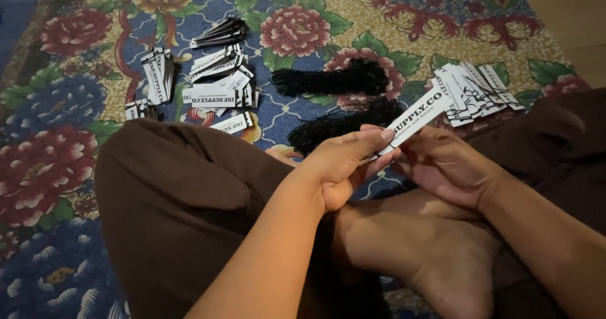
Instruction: Attaching paper labels to black string loops by hand while sitting on the floor.
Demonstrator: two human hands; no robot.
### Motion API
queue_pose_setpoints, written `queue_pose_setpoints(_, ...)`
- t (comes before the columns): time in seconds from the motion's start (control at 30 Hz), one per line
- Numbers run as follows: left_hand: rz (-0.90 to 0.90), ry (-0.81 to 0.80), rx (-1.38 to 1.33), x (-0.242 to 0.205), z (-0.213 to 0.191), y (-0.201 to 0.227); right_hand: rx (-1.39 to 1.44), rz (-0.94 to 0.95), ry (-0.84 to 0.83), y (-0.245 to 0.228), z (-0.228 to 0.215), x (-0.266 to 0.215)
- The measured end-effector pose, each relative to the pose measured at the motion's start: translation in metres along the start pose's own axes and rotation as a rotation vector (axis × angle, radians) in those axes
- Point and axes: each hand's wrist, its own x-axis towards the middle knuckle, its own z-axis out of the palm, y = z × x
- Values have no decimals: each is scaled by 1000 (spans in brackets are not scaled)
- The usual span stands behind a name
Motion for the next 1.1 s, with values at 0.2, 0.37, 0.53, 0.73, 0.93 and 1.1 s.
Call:
queue_pose_setpoints(0.2, -7, 24, -9, 14, -7, -2, 15, 53, -46, 24, -43, 26)
queue_pose_setpoints(0.37, 48, 98, -5, 14, -5, 1, -192, 47, 50, 21, -21, 24)
queue_pose_setpoints(0.53, 162, 223, -4, 19, -5, 2, -320, 76, 91, 27, -20, 25)
queue_pose_setpoints(0.73, 164, 258, 99, 24, -5, -7, -336, 140, 44, 18, -6, 16)
queue_pose_setpoints(0.93, 155, 105, 224, 6, 2, -7, -415, -145, -136, 13, -12, 14)
queue_pose_setpoints(1.1, 161, 93, 139, 7, 1, -8, -331, 84, 14, 41, -51, 35)
